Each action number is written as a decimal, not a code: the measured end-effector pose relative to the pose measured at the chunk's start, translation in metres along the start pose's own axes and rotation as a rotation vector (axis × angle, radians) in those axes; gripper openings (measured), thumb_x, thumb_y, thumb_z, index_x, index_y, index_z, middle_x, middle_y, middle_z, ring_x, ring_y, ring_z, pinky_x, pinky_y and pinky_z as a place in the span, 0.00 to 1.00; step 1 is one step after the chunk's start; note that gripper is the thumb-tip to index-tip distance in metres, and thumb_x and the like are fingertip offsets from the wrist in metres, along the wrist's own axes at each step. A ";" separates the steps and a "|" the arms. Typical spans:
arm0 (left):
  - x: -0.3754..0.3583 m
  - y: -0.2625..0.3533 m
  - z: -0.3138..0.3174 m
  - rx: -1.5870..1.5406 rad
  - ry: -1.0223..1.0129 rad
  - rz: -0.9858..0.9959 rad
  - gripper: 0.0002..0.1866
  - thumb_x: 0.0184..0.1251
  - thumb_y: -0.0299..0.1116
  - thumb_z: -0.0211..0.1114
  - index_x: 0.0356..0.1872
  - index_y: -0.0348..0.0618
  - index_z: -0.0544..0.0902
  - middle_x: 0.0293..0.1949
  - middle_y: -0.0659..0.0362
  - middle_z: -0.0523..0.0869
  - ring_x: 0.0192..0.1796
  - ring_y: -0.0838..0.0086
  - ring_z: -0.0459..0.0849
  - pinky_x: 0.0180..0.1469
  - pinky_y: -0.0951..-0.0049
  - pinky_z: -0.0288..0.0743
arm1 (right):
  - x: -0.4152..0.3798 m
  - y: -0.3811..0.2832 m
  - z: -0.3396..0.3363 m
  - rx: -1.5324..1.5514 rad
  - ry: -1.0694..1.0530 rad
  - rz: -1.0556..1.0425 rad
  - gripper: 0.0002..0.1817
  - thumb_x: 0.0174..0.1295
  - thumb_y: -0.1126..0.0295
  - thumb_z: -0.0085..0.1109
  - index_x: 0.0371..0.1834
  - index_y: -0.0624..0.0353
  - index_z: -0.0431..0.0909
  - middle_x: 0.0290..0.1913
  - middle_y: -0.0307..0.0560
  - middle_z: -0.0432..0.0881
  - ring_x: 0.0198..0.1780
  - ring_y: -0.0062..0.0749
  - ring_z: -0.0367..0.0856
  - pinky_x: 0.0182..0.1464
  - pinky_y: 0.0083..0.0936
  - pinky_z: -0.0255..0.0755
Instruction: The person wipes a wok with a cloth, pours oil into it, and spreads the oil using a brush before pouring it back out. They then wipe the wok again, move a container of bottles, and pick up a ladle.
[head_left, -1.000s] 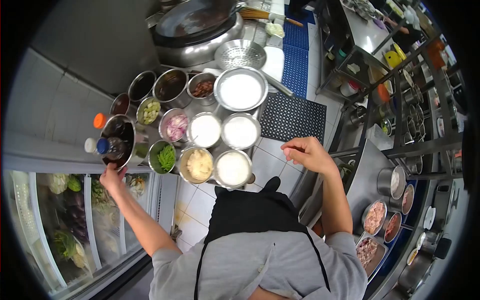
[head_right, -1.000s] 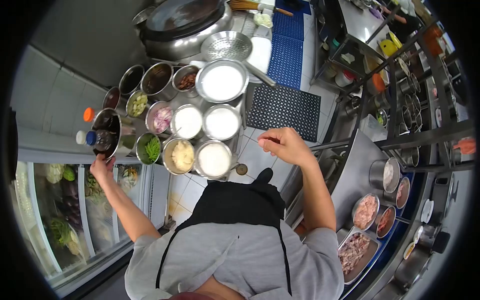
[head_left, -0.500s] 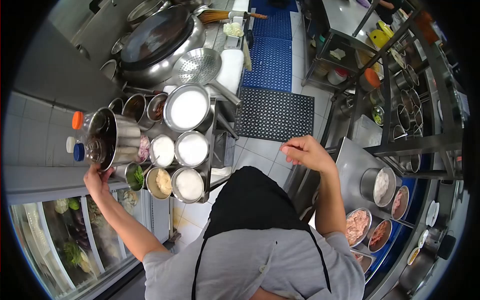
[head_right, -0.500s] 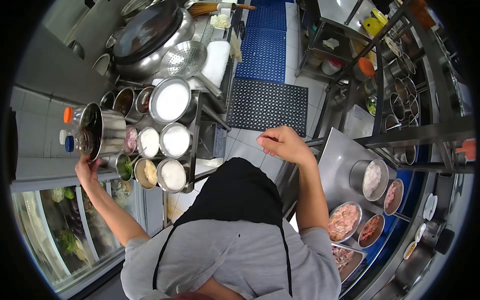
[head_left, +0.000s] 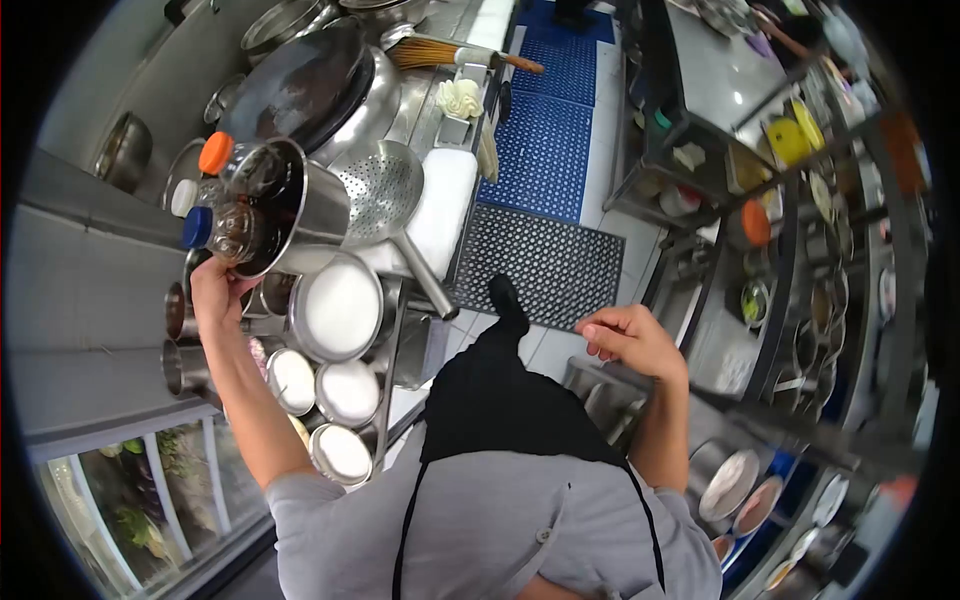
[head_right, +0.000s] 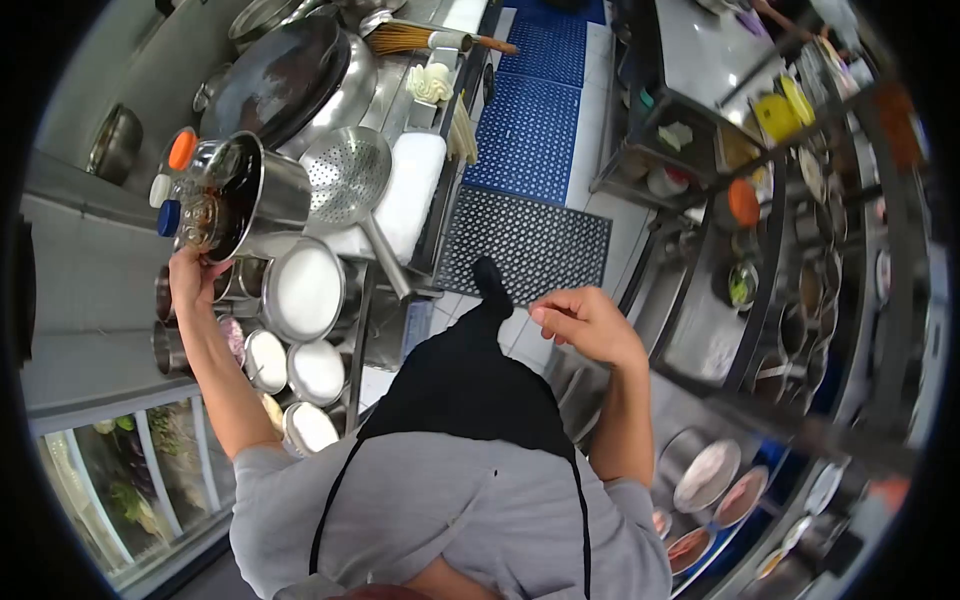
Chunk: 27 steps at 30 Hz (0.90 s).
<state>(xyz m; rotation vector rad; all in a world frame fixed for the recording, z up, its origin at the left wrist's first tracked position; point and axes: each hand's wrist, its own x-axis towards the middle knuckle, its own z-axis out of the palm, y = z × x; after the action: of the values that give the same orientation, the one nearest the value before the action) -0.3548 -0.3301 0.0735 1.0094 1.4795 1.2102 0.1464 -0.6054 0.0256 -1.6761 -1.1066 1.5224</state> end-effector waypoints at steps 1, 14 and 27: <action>0.003 -0.001 0.017 -0.016 0.010 -0.015 0.07 0.64 0.24 0.60 0.33 0.32 0.85 0.26 0.57 0.83 0.25 0.72 0.85 0.30 0.69 0.90 | 0.020 -0.004 -0.012 0.045 -0.027 0.017 0.17 0.71 0.59 0.64 0.42 0.65 0.88 0.28 0.38 0.84 0.29 0.18 0.80 0.32 0.20 0.75; 0.039 -0.031 0.087 0.028 0.149 -0.185 0.06 0.66 0.26 0.63 0.29 0.37 0.85 0.26 0.59 0.87 0.23 0.80 0.84 0.27 0.78 0.83 | 0.251 -0.081 -0.118 -0.332 -0.269 0.100 0.19 0.73 0.60 0.61 0.28 0.64 0.83 0.23 0.38 0.82 0.24 0.17 0.78 0.27 0.20 0.72; 0.003 -0.069 0.181 -0.073 0.651 -0.323 0.07 0.59 0.25 0.64 0.21 0.42 0.80 0.21 0.65 0.77 0.19 0.78 0.76 0.26 0.74 0.81 | 0.517 -0.142 -0.219 -0.993 0.037 -0.660 0.13 0.56 0.73 0.67 0.45 0.59 0.82 0.41 0.58 0.82 0.44 0.53 0.81 0.49 0.45 0.75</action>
<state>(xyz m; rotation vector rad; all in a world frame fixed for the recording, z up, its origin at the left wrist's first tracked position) -0.1810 -0.3009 -0.0072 0.3001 1.9819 1.4046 0.3308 -0.0638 -0.0627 -1.5780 -2.3258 0.5030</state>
